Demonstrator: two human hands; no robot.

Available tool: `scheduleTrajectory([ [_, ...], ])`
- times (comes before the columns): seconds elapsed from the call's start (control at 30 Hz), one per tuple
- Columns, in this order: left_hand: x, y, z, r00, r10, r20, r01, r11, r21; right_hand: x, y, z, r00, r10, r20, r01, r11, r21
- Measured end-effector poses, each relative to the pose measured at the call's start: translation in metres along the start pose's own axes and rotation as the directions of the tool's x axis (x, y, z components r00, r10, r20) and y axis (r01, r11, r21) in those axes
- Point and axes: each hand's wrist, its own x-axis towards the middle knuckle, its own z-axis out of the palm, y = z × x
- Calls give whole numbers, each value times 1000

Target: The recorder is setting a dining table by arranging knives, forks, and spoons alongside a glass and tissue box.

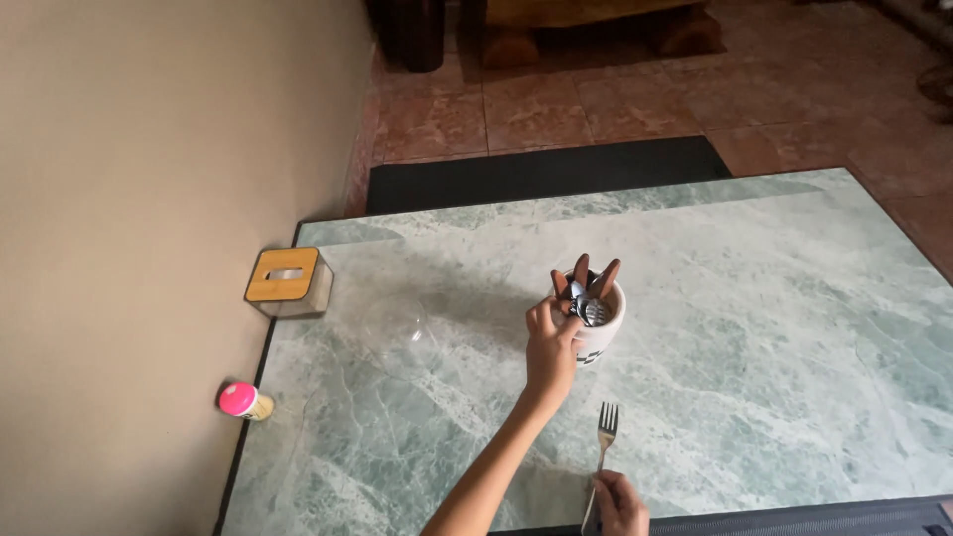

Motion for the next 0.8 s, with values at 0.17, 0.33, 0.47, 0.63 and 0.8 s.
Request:
scheduleTrajectory([
  [0.17,0,-3,-5,1000,4,-17,-3,998,63,-2,-1,-8,999,-20,28,20,1000,-19],
  [0.33,-44,-7,-45,998,57,-31,-55,997,55,5,-13,-7,988,42,150,-71,978,198],
  [0.47,-160,-7,-87,993,-99,-63,91,989,-116,-14,-41,14,948,119,294,-212,927,310],
  [0.63,-307,-21,-98,891,-452,-44,444,888,-119,-73,-74,78,858,140,495,-311,908,282],
  [0.8,-356,-45,-108,817,-571,-85,527,798,-292,-114,-122,112,768,126,628,-319,925,204],
])
